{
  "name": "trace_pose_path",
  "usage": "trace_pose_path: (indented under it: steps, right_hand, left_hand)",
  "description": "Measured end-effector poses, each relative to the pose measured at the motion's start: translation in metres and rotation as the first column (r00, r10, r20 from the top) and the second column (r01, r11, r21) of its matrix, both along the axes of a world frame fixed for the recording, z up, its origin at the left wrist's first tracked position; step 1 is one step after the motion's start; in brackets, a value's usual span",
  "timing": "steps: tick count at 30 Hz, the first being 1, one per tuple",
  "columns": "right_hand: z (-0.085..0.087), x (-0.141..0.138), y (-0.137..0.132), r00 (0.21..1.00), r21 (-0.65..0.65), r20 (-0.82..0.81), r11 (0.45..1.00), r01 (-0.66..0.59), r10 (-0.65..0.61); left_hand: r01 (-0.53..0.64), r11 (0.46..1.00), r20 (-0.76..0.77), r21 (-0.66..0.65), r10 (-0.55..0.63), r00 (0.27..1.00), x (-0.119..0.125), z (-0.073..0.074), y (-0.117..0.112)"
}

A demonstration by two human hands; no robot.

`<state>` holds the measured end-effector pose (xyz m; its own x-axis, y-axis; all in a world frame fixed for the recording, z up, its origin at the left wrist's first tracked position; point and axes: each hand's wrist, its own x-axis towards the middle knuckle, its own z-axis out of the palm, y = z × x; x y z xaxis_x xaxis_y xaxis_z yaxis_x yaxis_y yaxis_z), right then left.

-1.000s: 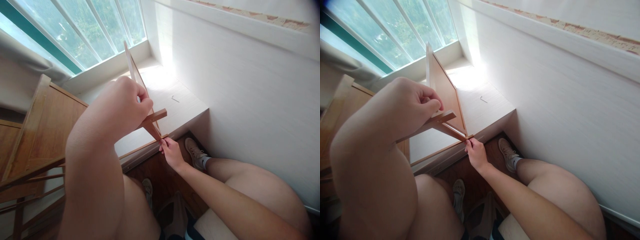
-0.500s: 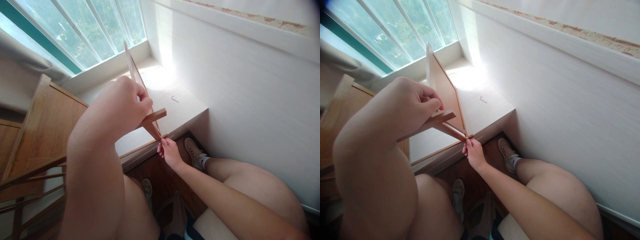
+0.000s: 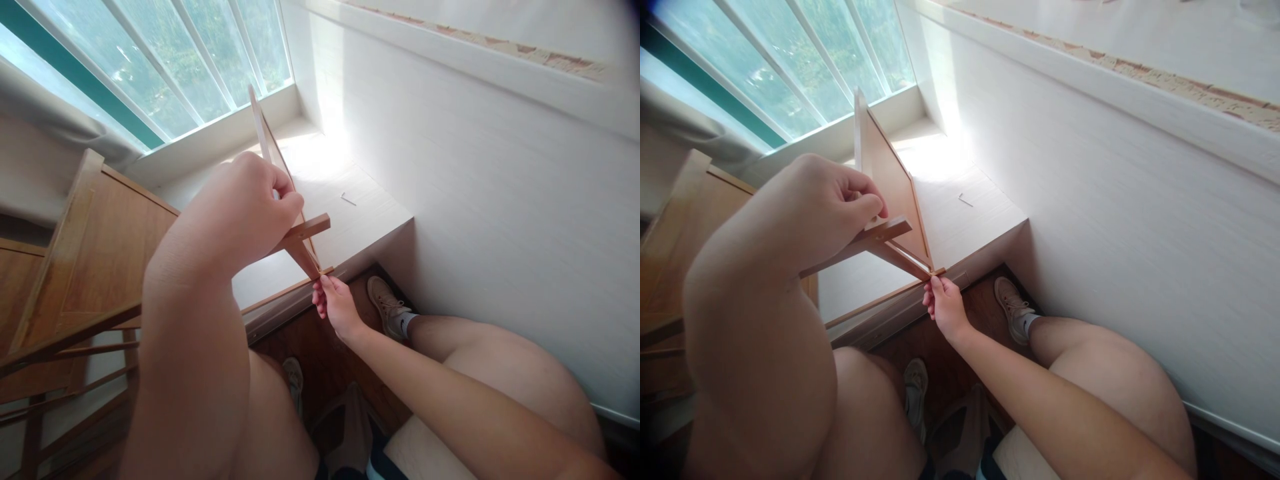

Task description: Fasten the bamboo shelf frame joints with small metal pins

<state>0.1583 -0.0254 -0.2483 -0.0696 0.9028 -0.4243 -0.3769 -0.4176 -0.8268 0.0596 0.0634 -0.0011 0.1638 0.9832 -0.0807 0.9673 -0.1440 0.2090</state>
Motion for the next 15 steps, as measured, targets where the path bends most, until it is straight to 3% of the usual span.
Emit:
trace_pose_path:
  steps: [5, 15]
  right_hand:
    - [-0.0028, 0.0037, -0.0025, 0.958, 0.131, 0.283, 0.991, 0.017, -0.054]
    - [-0.0079, 0.0072, -0.0004, 0.883, 0.186, 0.467, 0.981, -0.045, -0.048]
  left_hand:
    - [-0.01, 1.0, 0.028, -0.014, 0.01, 1.0, -0.0019, -0.0019, 0.0]
    - [-0.002, 1.0, -0.023, -0.018, 0.002, 1.0, -0.0021, 0.001, 0.0018]
